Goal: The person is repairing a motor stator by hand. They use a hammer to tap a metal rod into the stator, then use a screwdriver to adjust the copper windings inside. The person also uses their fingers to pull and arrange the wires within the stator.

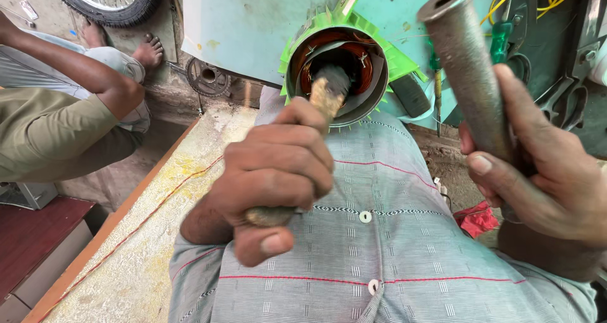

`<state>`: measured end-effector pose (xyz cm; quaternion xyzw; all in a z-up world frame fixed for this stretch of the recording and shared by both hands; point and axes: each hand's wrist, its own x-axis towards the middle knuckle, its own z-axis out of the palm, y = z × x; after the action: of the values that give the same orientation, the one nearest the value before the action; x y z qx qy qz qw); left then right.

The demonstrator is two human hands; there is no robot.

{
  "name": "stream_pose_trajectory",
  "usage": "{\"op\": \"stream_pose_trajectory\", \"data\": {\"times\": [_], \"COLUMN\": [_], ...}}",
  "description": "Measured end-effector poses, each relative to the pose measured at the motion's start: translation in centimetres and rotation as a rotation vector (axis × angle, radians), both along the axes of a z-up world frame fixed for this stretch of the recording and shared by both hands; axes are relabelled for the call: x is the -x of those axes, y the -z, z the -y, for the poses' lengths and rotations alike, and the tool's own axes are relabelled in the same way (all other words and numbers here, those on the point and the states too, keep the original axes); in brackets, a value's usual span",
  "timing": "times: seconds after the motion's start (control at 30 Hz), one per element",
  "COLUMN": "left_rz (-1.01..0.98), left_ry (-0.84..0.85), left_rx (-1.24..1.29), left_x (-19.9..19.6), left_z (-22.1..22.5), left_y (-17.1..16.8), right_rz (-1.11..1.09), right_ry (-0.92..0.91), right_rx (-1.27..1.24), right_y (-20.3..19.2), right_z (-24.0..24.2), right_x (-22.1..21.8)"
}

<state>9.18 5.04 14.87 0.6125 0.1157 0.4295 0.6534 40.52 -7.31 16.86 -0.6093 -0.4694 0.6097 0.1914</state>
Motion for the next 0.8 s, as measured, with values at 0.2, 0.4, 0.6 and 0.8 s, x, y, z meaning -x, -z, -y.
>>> {"op": "stream_pose_trajectory", "data": {"times": [0.2, 0.4, 0.6, 0.8], "left_rz": [-0.029, -0.048, -0.042, 0.021], "left_ry": [-0.003, -0.036, -0.066, -0.077], "left_rx": [0.06, 0.06, -0.031, -0.01], "left_x": [-0.7, -0.5, -0.3, -0.9], "left_z": [0.7, 1.0, 1.3, 2.4], "left_y": [0.4, 0.5, 0.6, 1.2], "right_rz": [0.006, -0.031, -0.095, -0.075], "right_ry": [-0.002, 0.271, 0.384, 0.432], "right_rx": [-0.035, 0.045, 0.198, 0.168], "right_y": [-0.2, -0.3, 2.0, 2.0], "right_z": [-0.4, 1.2, 5.1, 5.2], "right_x": [-0.4, -2.1, -4.2, -4.6]}}
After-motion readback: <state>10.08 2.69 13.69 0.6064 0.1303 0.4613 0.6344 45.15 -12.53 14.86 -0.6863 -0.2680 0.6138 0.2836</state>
